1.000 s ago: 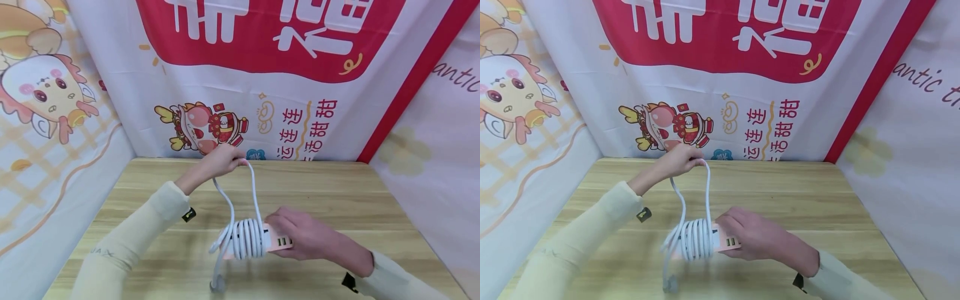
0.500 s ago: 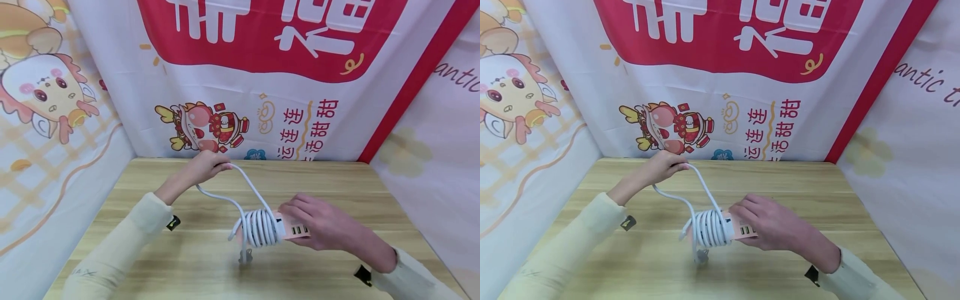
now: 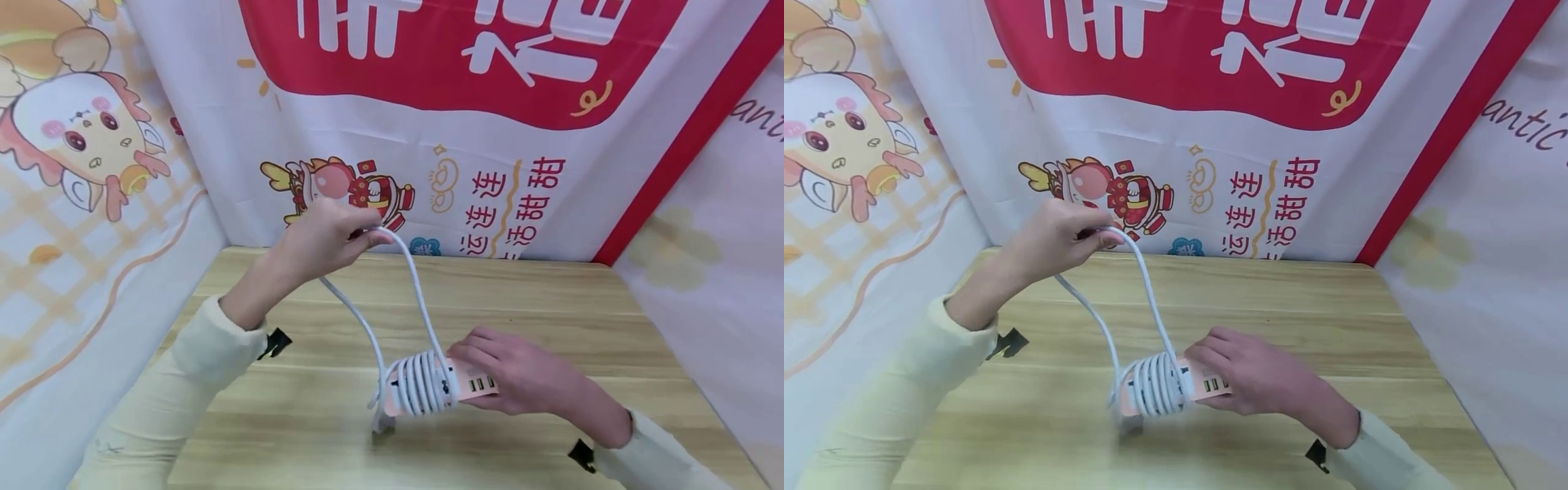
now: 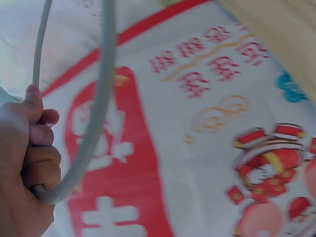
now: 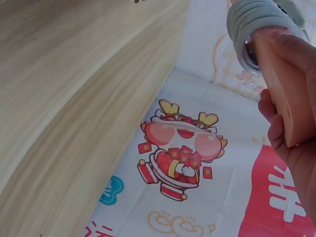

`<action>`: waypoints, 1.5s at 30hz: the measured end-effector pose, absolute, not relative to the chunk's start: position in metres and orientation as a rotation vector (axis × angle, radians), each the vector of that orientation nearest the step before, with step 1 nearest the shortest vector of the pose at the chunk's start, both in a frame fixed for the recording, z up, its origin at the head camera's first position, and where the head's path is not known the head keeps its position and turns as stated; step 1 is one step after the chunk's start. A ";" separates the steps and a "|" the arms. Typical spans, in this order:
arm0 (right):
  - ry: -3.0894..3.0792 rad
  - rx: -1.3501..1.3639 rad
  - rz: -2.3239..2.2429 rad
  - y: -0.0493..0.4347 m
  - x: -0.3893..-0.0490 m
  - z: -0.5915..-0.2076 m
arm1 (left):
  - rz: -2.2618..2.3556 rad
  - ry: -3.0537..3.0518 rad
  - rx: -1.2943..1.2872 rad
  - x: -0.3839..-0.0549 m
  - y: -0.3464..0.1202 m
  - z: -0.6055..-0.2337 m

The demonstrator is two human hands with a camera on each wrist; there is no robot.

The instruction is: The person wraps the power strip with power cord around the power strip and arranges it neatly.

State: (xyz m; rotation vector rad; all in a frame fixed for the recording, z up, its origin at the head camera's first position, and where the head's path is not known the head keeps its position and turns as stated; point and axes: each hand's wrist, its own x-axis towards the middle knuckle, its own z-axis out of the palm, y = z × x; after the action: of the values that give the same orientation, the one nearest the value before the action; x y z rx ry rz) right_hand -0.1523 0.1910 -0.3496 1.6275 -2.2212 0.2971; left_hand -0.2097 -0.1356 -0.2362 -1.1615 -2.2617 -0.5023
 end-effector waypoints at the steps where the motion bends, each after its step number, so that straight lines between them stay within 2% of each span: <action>1: -2.212 1.634 0.300 0.189 -0.152 -0.351 | -0.481 -2.214 -1.174 -0.202 -0.131 -0.228; 7: -2.152 1.631 0.300 0.190 -0.156 -0.351 | -0.123 -1.986 -1.103 -0.166 -0.120 -0.195; 14: -2.220 1.611 0.350 0.194 -0.144 -0.345 | -0.051 -2.190 -1.007 -0.184 -0.123 -0.195; 21: -2.191 1.660 0.601 0.182 -0.138 -0.340 | -0.169 -2.487 -0.948 -0.239 -0.126 -0.242; 27: -2.229 1.473 0.746 0.190 -0.146 -0.335 | -0.275 -2.678 -0.932 -0.279 -0.127 -0.293; 32: -2.215 1.346 0.824 0.197 -0.158 -0.332 | -0.412 -2.791 -0.998 -0.296 -0.116 -0.337; 38: -2.259 1.011 0.960 0.209 -0.182 -0.323 | -0.702 -2.883 -0.951 -0.287 -0.102 -0.376; 45: -2.401 0.611 0.985 0.214 -0.225 -0.313 | -0.893 -2.821 -1.032 -0.241 -0.073 -0.403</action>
State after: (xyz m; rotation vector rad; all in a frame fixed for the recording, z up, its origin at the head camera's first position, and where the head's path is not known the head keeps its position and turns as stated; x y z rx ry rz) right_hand -0.2250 0.2140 -0.3132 0.6111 -2.4010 0.9850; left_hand -0.2407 -0.0727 -0.4027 -1.0325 -2.8206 -0.8933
